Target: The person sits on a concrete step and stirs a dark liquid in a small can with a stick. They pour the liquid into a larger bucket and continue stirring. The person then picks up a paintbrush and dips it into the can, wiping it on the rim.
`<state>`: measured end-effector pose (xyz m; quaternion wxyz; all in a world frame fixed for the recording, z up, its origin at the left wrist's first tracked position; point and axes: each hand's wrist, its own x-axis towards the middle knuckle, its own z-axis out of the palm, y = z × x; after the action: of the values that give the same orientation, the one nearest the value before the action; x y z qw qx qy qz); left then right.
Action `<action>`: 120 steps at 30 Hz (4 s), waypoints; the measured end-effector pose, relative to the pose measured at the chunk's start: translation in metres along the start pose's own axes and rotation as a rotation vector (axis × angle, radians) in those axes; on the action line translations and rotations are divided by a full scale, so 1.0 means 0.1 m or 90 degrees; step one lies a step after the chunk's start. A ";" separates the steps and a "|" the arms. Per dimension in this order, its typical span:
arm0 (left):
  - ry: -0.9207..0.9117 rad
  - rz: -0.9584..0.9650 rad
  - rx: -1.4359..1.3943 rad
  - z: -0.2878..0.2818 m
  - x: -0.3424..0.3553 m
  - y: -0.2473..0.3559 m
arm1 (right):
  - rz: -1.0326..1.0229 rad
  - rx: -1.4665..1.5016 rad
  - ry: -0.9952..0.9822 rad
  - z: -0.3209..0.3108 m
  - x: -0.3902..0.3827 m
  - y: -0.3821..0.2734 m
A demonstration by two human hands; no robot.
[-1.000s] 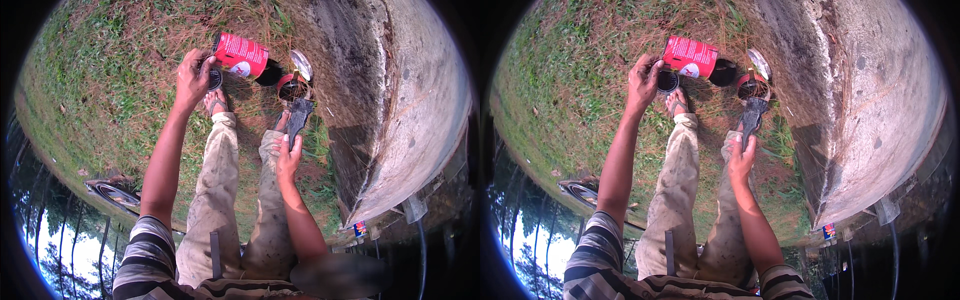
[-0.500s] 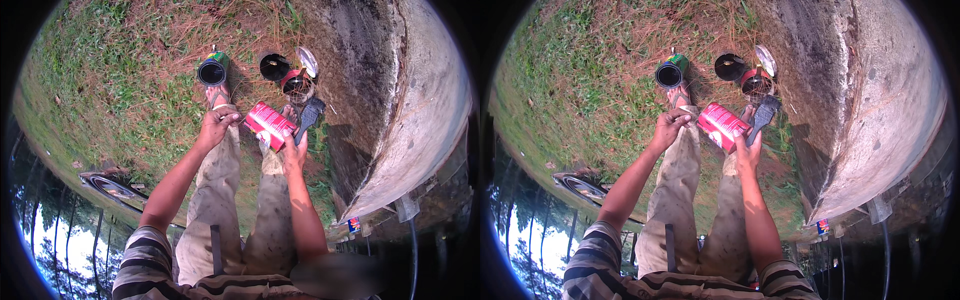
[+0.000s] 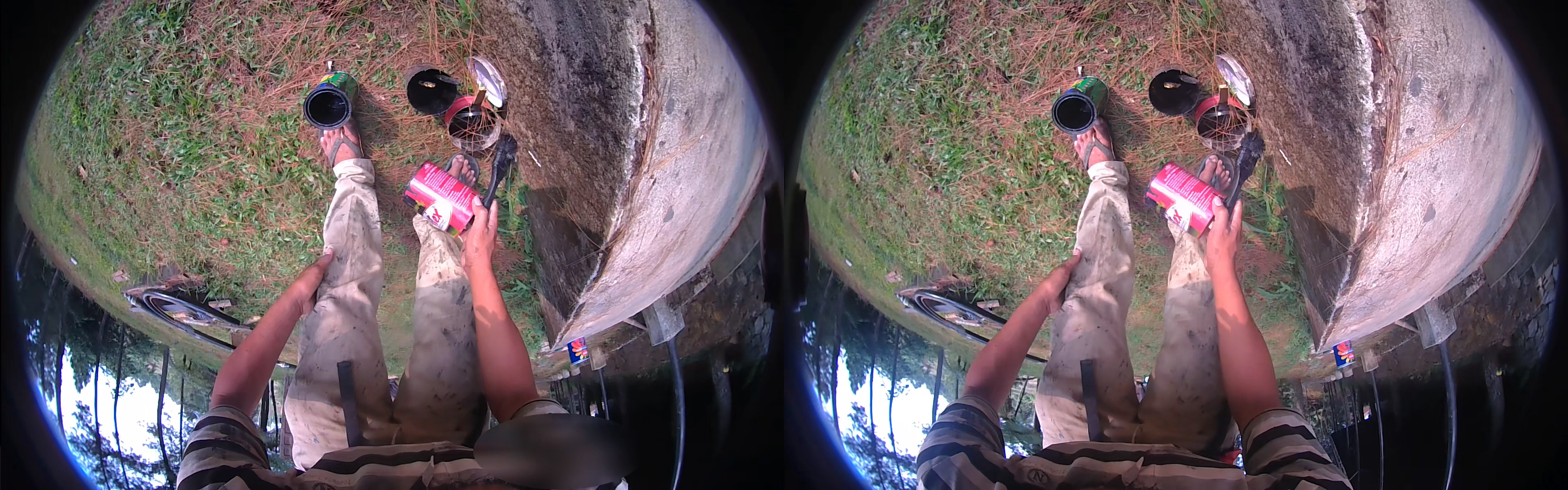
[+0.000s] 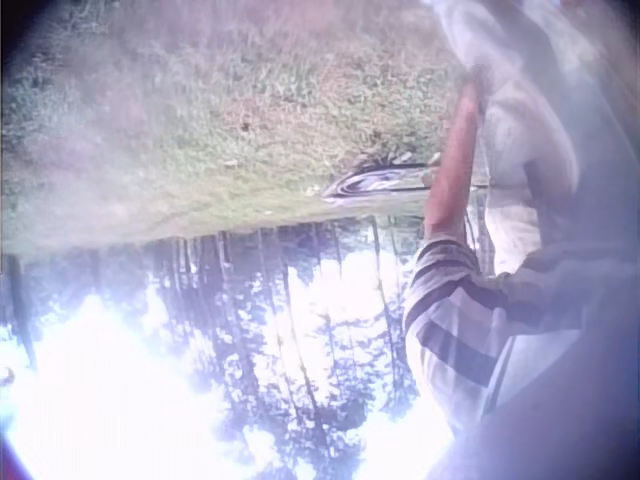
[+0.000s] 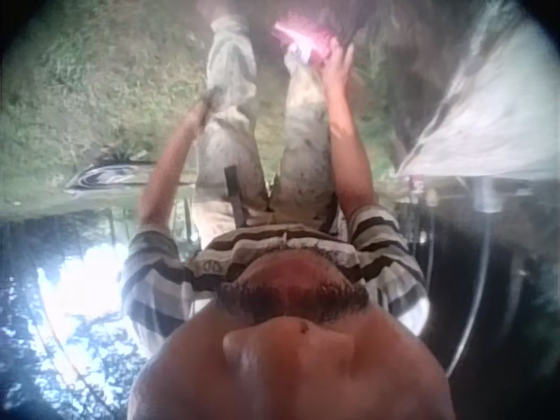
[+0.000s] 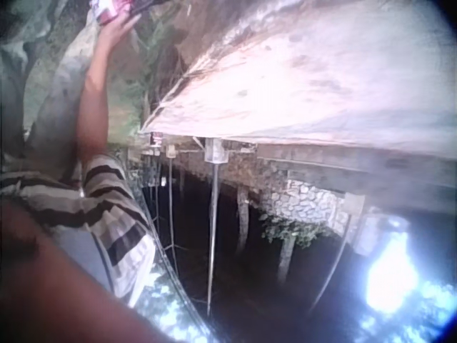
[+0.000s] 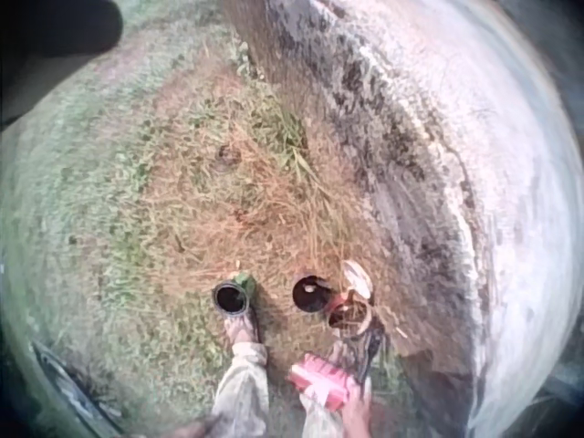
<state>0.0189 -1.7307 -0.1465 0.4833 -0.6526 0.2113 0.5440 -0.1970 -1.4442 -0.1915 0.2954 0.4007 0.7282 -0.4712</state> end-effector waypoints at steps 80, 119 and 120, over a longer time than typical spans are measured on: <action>-0.379 0.068 -0.061 1.23 0.75 0.95 | -0.276 -0.386 0.043 0.44 0.79 -0.44; 0.413 1.012 0.216 1.41 0.76 2.18 | -0.797 -0.662 -0.109 1.29 1.10 -0.94; 0.416 1.002 0.207 1.42 0.79 2.27 | -0.799 -0.635 -0.104 1.25 1.02 -1.00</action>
<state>-0.2096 -1.6894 -0.3018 -0.0311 -0.3629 0.8047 0.4688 -0.3284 -1.5517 -0.2763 0.1718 -0.2977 0.9182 -0.1966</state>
